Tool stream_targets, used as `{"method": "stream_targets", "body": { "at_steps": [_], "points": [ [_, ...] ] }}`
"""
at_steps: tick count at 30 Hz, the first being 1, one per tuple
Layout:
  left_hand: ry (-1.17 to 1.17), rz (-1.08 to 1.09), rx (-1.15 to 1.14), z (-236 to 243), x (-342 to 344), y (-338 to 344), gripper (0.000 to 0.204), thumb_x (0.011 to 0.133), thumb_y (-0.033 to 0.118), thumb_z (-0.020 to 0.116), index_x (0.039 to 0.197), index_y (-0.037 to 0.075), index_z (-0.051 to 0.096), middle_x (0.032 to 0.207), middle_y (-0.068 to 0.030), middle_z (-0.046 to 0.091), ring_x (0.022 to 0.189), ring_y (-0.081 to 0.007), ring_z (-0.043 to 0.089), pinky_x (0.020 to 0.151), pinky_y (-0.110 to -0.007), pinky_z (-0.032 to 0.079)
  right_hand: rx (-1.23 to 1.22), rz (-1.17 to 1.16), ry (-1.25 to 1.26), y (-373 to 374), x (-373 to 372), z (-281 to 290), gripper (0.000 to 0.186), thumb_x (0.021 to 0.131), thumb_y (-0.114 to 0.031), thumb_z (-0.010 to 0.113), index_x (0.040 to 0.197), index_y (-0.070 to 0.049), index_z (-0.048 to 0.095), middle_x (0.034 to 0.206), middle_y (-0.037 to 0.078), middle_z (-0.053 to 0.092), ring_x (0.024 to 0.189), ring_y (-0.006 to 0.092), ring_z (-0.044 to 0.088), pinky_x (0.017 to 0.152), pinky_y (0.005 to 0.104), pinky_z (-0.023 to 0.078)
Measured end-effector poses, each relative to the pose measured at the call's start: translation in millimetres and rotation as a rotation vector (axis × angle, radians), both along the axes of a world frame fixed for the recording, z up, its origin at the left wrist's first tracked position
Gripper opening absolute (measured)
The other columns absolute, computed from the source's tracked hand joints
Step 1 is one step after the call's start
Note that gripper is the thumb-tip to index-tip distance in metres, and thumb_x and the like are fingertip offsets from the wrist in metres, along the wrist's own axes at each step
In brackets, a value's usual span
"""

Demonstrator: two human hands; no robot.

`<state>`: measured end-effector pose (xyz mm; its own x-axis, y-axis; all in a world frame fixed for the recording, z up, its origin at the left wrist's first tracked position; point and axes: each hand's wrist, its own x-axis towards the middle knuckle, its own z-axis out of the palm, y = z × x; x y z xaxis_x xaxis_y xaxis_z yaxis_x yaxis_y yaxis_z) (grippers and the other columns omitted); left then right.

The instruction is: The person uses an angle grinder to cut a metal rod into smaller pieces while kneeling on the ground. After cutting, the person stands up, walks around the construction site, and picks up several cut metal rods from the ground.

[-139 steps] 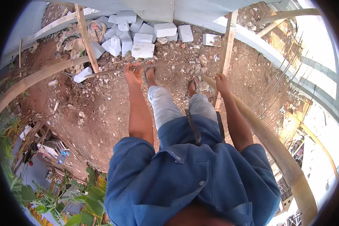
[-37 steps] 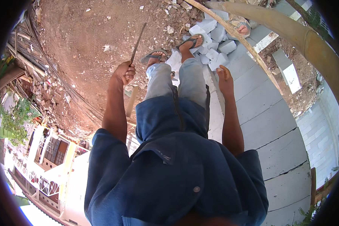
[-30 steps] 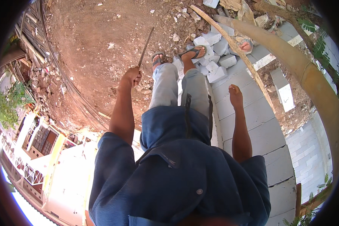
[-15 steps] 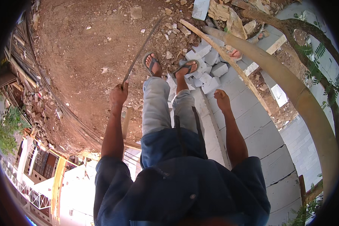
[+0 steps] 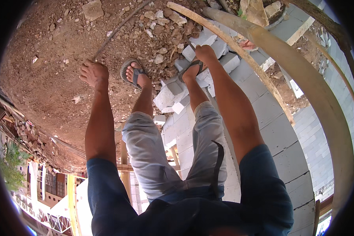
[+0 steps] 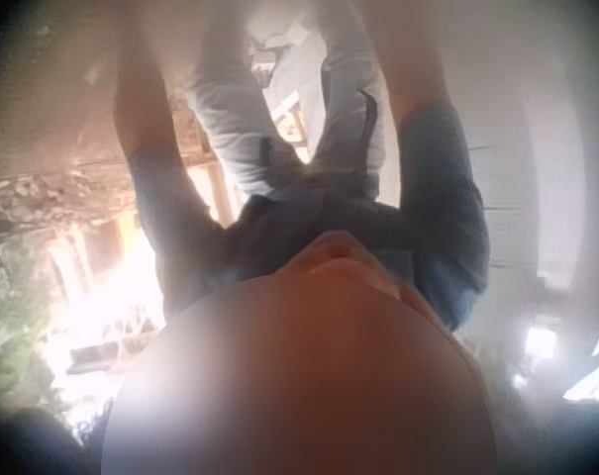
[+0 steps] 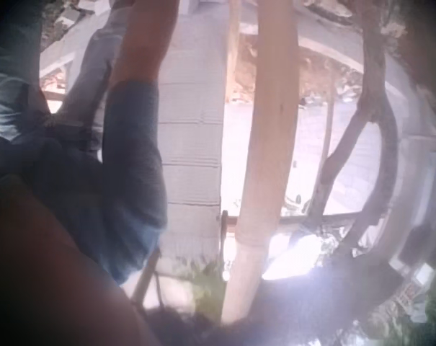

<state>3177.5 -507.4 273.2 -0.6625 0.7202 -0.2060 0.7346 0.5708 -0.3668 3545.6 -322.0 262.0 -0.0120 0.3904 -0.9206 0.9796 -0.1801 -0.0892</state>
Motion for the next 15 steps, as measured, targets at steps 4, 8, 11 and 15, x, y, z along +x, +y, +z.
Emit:
{"method": "stream_targets", "body": {
  "at_steps": [4, 8, 11, 15],
  "points": [
    [-1.085, 0.734, 0.011, -11, 94, 25, 0.048, 0.094, 0.039, 0.053, 0.118, -0.003, 0.058, 0.093, -0.0162, 0.072, 0.084, -0.024, 0.069, 0.077, -0.032, 0.053, -0.298, -0.537, -0.073, 0, -3, -57, 0.024, 0.095, -0.02, 0.044, 0.105, -0.001, 0.056, 0.101, 0.022, 0.067, 0.093, 0.0292, 0.068, 0.076, 0.0426, 0.055],
    [-1.799, 1.372, -0.072, -21, 242, 64, 0.054, 0.1, 0.046, 0.043, 0.119, -0.003, 0.054, 0.107, -0.0159, 0.066, 0.097, -0.0235, 0.066, 0.079, -0.034, 0.054, -0.557, -1.051, 0.078, -4, 14, -80, 0.018, 0.098, -0.019, 0.041, 0.102, -0.002, 0.047, 0.091, 0.013, 0.064, 0.077, 0.0198, 0.064, 0.066, 0.0352, 0.054],
    [-2.037, 1.787, 0.16, -46, 303, 78, 0.049, 0.102, 0.043, 0.039, 0.12, -0.002, 0.049, 0.102, -0.015, 0.063, 0.092, -0.0233, 0.064, 0.076, -0.035, 0.053, -0.71, -1.272, 0.222, -8, 31, -108, 0.021, 0.099, -0.02, 0.041, 0.102, 0.0, 0.047, 0.082, 0.007, 0.059, 0.071, 0.0174, 0.057, 0.065, 0.0308, 0.051],
    [-2.102, 2.087, 0.359, -73, 322, 91, 0.037, 0.101, 0.041, 0.043, 0.105, 0.004, 0.049, 0.081, -0.0106, 0.06, 0.072, -0.0226, 0.062, 0.064, -0.036, 0.054, -0.912, -1.525, 0.347, -12, 46, -167, 0.026, 0.099, -0.022, 0.041, 0.102, 0.003, 0.049, 0.089, 0.01, 0.059, 0.073, 0.0164, 0.055, 0.069, 0.0306, 0.048]
  ]
}}
